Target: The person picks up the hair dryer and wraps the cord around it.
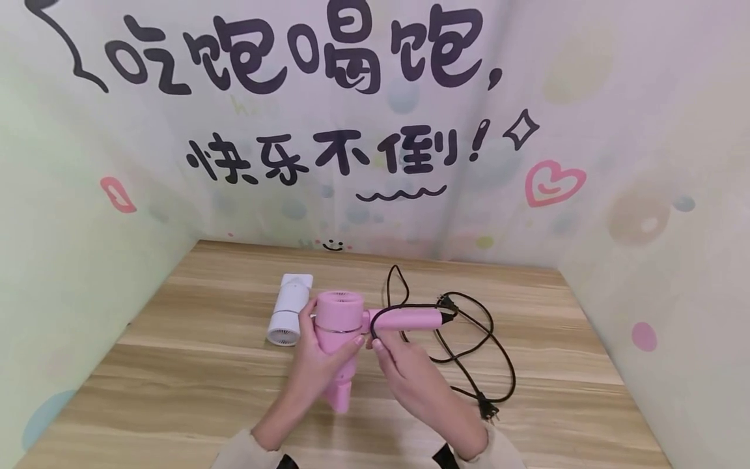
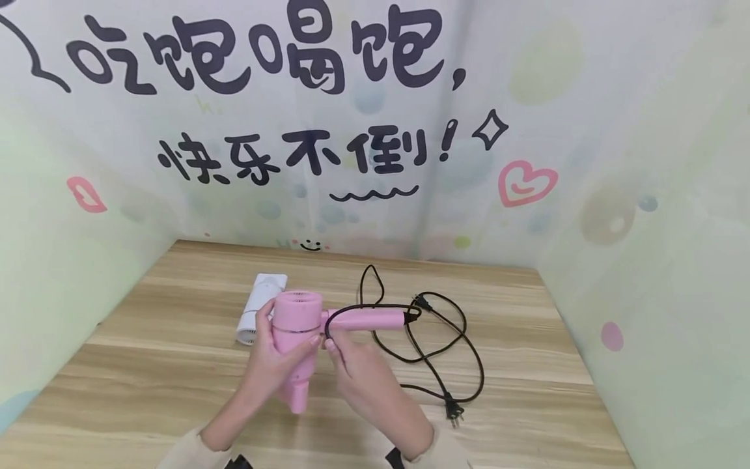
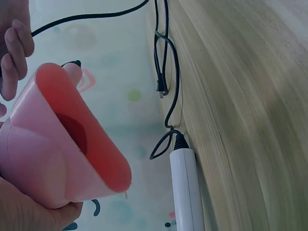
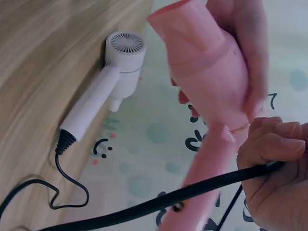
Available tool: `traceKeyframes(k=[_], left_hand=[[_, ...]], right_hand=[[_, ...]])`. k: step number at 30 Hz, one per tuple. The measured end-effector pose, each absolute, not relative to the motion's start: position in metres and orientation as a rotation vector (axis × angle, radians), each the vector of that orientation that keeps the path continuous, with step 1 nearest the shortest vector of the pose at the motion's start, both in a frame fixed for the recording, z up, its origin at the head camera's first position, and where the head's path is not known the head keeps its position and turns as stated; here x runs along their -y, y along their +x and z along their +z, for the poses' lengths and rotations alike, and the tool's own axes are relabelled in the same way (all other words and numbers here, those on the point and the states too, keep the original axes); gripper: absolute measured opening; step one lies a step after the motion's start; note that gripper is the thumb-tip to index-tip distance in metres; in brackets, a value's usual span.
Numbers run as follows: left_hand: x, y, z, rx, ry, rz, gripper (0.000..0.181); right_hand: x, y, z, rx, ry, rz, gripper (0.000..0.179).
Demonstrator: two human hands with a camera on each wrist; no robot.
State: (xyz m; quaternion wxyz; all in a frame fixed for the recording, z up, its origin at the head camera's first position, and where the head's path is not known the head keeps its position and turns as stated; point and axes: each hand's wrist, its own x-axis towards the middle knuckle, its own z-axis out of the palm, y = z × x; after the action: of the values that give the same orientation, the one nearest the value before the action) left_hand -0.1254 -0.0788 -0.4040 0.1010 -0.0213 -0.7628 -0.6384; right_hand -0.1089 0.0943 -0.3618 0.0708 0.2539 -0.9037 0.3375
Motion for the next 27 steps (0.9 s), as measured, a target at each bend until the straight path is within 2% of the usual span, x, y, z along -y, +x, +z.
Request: traceKeyframes(k=[5, 9, 15, 20, 27], left_hand=[[0.079, -0.122, -0.401, 2.171, -0.092, -1.973, 0.092], [0.079, -0.121, -0.398, 2.106, -0.110, -2.040, 0.088], [0.077, -0.119, -0.396, 2.045, -0.156, -2.118, 0.083], [0.078, -0.115, -0.392, 2.057, -0.191, -2.134, 0.081], [0.079, -0.116, -0.389, 2.124, -0.240, -2.079, 0.078]], right_hand=[[-0.090, -0.114, -0.370, 2.692, 0.781, 1.097, 0.016], [-0.090, -0.119, -0.376, 2.688, 0.790, 1.251, 0.021], [-0.094, -0.132, -0.387, 2.658, 0.863, 1.716, 0.034], [-0.098, -0.143, -0.396, 2.614, 0.794, 2.150, 0.031], [-0.096, -0.145, -0.402, 2.451, 0.741, 2.345, 0.035]])
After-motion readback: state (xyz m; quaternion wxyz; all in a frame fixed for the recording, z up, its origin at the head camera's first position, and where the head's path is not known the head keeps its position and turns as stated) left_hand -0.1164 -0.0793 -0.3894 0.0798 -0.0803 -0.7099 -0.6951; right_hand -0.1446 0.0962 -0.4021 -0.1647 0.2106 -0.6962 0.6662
